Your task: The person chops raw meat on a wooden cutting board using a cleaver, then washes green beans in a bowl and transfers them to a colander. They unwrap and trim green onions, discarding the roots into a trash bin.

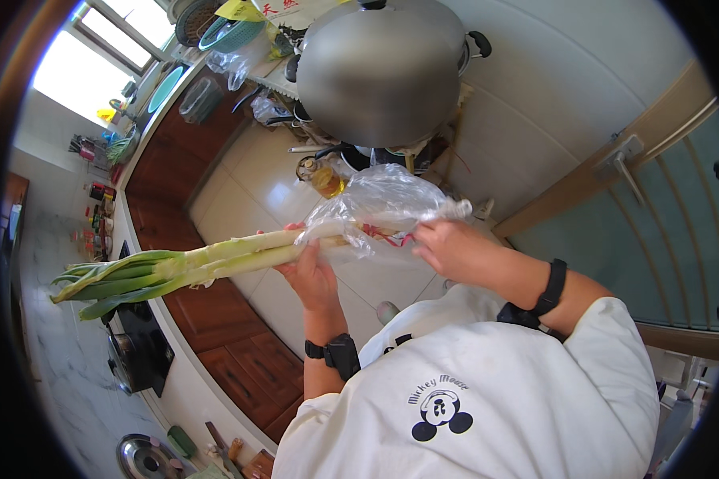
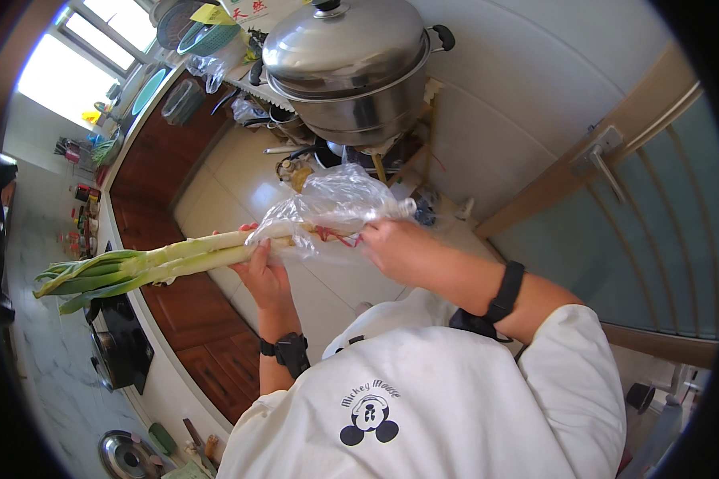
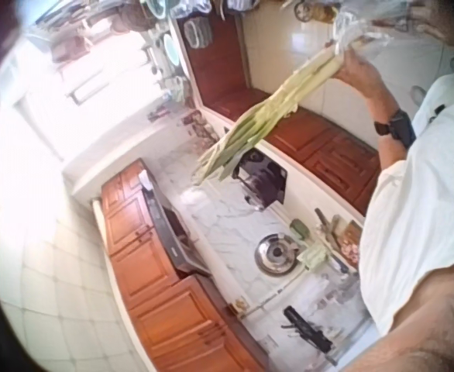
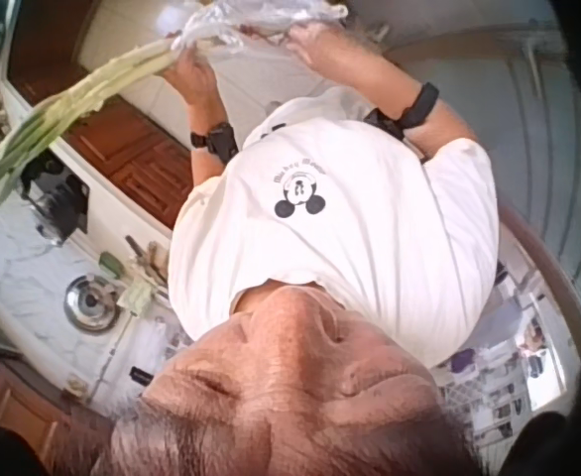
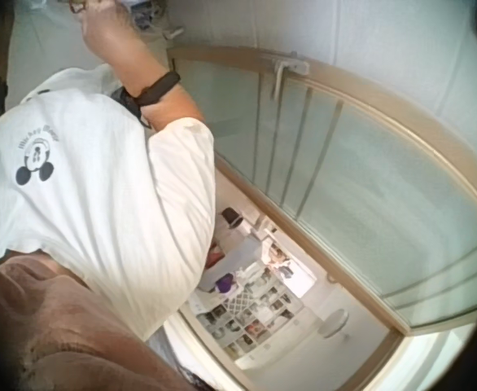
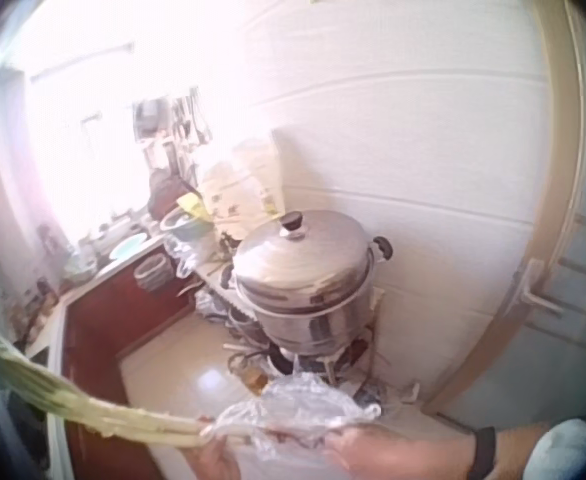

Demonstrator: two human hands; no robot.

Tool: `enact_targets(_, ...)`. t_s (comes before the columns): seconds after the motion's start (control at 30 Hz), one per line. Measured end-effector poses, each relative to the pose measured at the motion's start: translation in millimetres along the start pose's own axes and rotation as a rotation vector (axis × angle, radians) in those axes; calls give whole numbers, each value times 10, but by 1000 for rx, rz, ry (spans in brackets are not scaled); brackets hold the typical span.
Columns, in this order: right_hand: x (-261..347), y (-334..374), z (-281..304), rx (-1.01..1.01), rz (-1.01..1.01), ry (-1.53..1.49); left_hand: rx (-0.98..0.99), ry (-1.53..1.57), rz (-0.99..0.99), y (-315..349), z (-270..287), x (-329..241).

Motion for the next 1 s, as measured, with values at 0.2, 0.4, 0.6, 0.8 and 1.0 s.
enact_targets(0.2,-87,-384,-325,-166,-137,-61,32,8,39,116,-149,-26)
enact_targets(0.4,-78,-455,-430,-137,-295,-130,80,6,9,160,-160,27)
enact_targets(0.6,-125,-460,-601,-143,-403,-141,35,-15,44,205,-117,97)
enact_targets(0.8,-118,-482,-669,-172,-404,-98,14,3,80,222,-164,65)
enact_targets(1.0,-283,-367,-626,-192,-463,-289,-7,-82,58,202,-94,111)
Point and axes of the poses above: each hand's wrist, its own y-axis away from the middle knuckle, its own z-axis out of the back of the hand, x = y × z, the point moved 2 cm from there along -y, towards the middle knuckle, and after that the axes turned 14 degrees about z, right-handed, at the moved point
